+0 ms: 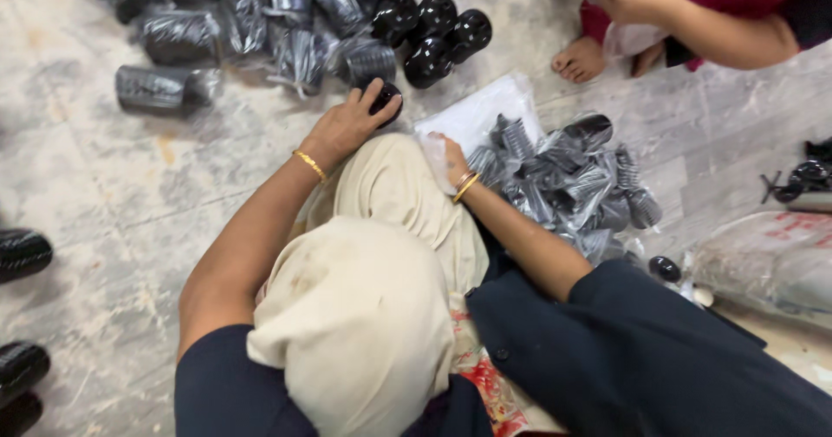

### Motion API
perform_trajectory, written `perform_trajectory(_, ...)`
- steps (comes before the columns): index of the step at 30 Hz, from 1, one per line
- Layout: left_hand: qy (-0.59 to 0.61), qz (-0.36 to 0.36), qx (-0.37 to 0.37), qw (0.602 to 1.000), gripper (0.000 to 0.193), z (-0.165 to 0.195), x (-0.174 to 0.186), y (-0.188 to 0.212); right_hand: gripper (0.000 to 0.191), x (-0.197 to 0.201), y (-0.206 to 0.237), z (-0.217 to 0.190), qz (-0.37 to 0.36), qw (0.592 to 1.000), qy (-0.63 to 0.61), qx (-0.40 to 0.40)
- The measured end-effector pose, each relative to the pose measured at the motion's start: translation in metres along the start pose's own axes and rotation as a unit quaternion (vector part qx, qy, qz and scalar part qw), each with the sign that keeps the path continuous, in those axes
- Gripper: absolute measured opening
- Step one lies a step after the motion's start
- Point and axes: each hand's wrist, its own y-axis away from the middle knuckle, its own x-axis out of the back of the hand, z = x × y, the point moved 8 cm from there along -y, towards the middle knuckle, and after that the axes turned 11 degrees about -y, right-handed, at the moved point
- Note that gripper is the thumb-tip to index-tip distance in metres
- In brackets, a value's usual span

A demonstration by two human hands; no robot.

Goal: The person sits on the floor and wraps black plastic bottles one at a time in clear plastic bags, twisting the bags closed and placing the wrapped bottles with piles of already wrapped bottles around them.

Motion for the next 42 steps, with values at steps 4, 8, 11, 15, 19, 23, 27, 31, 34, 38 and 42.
perform_trajectory(4,-0.068,0.016,-0.022,0.997,0.069,0.001,-0.013,-0.073,0.02,-0.007,-0.004,0.017,-0.026,0.998,-0.003,-0.063)
perform_trajectory(8,-0.066,0.033,0.002,0.997,0.071,-0.004,-0.024,-0.131,0.018,-0.008,-0.01,0.03,-0.021,0.996,-0.068,-0.053)
perform_trajectory(11,0.036,0.061,0.017,0.997,0.083,-0.013,-0.025,-0.137,0.017,-0.01,-0.017,0.047,-0.043,0.995,0.01,-0.087)
perform_trajectory(15,-0.002,0.135,-0.045,0.99,0.071,-0.021,-0.016,-0.111,0.016,-0.014,-0.019,0.055,-0.055,0.995,0.01,-0.078)
perform_trajectory(19,-0.211,0.11,-0.037,0.971,0.066,-0.054,-0.013,-0.084,0.015,-0.021,-0.018,0.067,-0.03,0.987,-0.074,-0.142)
perform_trajectory(23,-0.283,0.074,-0.008,0.956,0.068,-0.084,-0.016,-0.083,0.016,-0.021,-0.024,0.064,-0.019,0.989,-0.032,-0.145)
perform_trajectory(27,-0.352,0.066,0.074,0.931,0.055,-0.117,-0.004,-0.086,0.024,-0.011,-0.024,0.054,0.027,0.965,-0.199,-0.171)
perform_trajectory(31,-0.207,0.102,0.102,0.968,0.048,-0.146,0.021,-0.083,0.027,-0.011,-0.024,0.052,0.034,0.957,-0.21,-0.199)
perform_trajectory(34,-0.161,0.142,0.035,0.976,0.05,-0.131,0.037,-0.102,0.032,-0.03,-0.029,0.069,0.041,0.822,-0.492,-0.283)
perform_trajectory(38,-0.184,0.076,-0.02,0.98,0.045,-0.119,0.031,-0.132,0.028,-0.027,-0.036,0.06,-0.005,0.894,-0.394,-0.216)
perform_trajectory(42,-0.26,0.046,0.039,0.964,0.048,-0.143,0.022,-0.129,0.034,-0.019,-0.033,0.043,-0.022,0.959,-0.24,-0.149)
